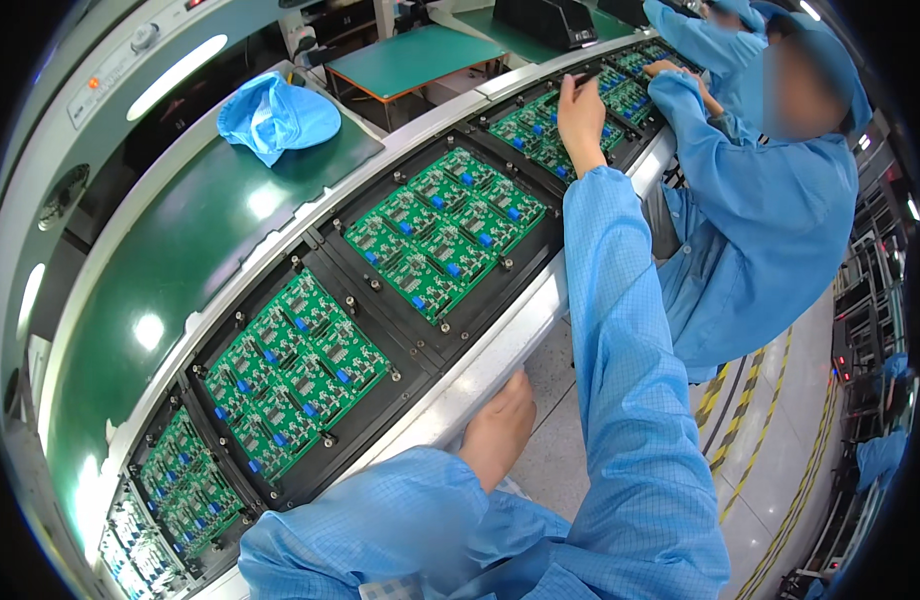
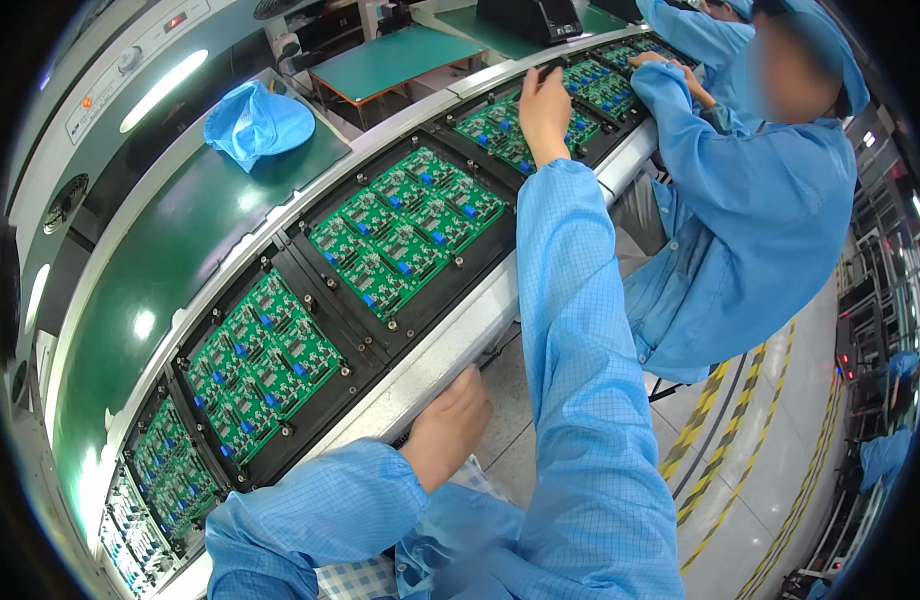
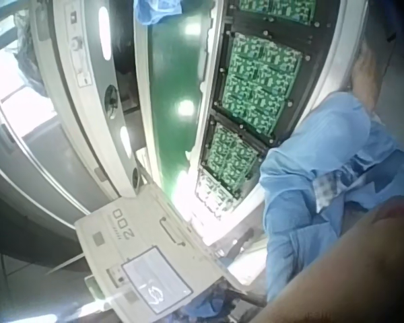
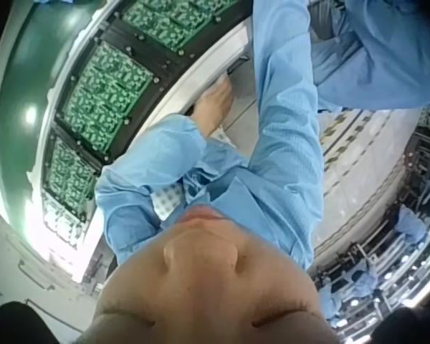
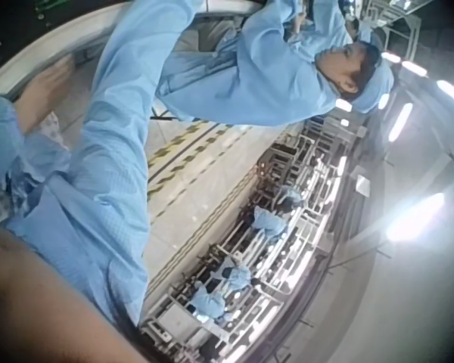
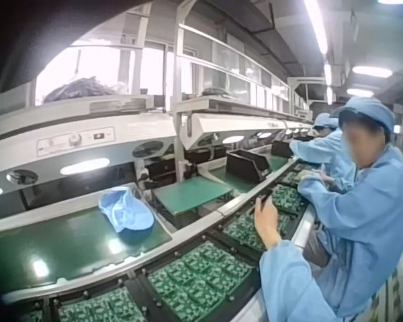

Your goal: Inspecting and marking components on printed circuit boards on an assembly line.

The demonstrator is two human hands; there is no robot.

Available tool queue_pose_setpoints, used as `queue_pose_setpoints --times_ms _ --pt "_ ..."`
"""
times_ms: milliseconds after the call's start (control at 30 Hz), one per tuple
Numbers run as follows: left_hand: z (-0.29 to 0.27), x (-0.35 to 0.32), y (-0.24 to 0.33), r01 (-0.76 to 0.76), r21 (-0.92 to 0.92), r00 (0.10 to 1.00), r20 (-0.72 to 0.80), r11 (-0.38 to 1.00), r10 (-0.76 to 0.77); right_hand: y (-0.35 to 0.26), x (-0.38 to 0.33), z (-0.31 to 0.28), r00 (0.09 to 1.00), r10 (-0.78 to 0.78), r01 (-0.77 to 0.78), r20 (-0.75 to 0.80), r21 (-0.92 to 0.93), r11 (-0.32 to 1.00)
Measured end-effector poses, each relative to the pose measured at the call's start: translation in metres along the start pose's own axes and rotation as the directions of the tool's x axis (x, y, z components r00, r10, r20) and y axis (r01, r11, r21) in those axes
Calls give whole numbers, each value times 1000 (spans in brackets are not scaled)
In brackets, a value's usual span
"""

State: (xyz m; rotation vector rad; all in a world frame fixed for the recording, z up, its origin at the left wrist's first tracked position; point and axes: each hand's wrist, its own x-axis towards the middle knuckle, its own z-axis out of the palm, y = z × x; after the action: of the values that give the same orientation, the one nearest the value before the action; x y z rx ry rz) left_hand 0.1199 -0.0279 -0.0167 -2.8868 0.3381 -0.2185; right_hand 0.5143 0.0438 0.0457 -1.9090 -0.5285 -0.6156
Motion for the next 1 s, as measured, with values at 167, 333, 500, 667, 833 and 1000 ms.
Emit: queue_pose_setpoints --times_ms 167,333,500,667,833,1000 --pt "-21 5 5 -12 -30 994 111 999 15 24 7 -10 981 -95 80 -167 -89 993" --pt "-28 9 0 -69 114 970 239 991 40 26 17 -7 997 -65 66 35 -36 997" --pt "-26 11 -6 -134 228 953 296 964 63 37 20 4 983 -139 157 124 -150 976" --pt "-25 12 -9 -198 261 928 361 945 95 31 19 6 987 -88 112 138 -184 976" --pt "-22 15 -8 -202 269 928 360 942 96 34 25 0 994 -86 97 61 -214 972" --pt "-23 -2 8 46 31 957 284 998 -53 -5 16 -3 953 -105 166 -284 202 965"
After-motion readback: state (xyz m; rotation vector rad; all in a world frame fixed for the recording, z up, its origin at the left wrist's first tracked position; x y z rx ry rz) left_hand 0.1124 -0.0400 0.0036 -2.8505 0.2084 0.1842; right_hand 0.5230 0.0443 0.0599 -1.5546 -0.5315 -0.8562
